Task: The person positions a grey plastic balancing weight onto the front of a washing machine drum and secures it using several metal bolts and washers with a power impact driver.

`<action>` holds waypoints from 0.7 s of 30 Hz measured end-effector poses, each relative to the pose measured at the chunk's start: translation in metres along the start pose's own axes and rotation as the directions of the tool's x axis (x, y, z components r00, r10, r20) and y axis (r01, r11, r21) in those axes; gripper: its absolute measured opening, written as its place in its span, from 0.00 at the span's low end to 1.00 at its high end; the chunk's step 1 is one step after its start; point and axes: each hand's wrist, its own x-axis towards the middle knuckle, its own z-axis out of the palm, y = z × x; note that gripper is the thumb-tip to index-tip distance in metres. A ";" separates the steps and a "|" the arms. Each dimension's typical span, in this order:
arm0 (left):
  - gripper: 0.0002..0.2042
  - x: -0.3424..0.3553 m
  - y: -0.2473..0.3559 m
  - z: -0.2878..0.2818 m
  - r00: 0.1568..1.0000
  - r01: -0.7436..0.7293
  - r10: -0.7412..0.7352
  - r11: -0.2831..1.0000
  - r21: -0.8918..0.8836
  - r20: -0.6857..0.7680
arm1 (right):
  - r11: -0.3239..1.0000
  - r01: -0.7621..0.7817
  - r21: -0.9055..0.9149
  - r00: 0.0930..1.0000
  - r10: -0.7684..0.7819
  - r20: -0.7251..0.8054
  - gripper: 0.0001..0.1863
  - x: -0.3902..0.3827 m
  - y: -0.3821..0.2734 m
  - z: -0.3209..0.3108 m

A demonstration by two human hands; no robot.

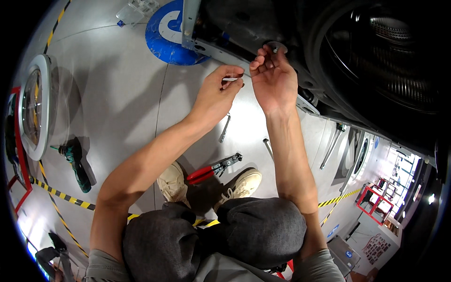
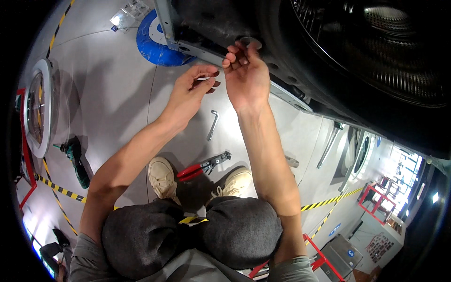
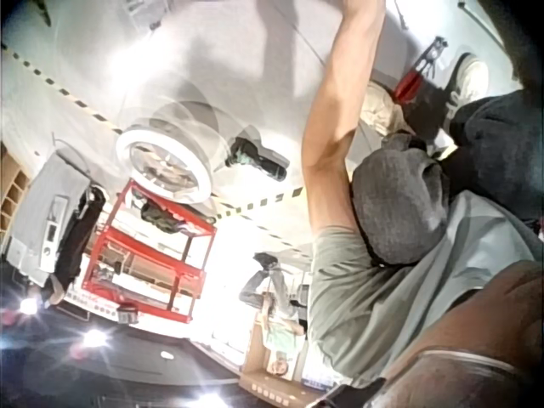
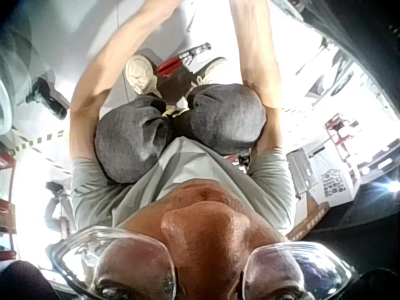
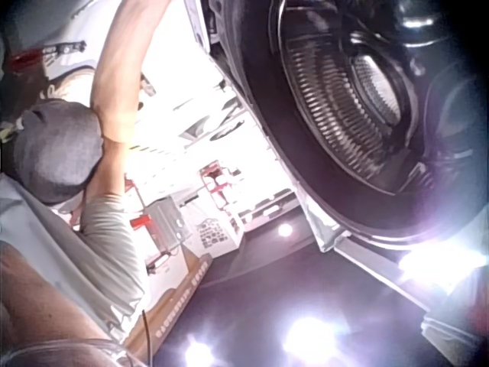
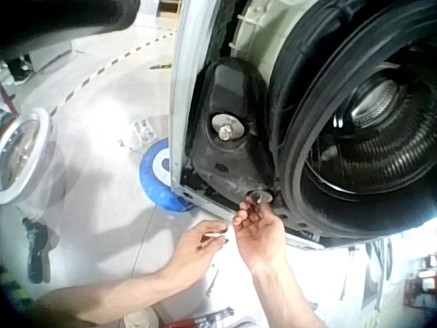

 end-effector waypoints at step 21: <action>0.12 -0.003 0.005 0.002 0.998 0.054 -0.053 0.998 -0.027 0.028 | 0.983 0.077 -0.164 0.997 -0.079 -0.002 0.19 0.000 0.005 0.003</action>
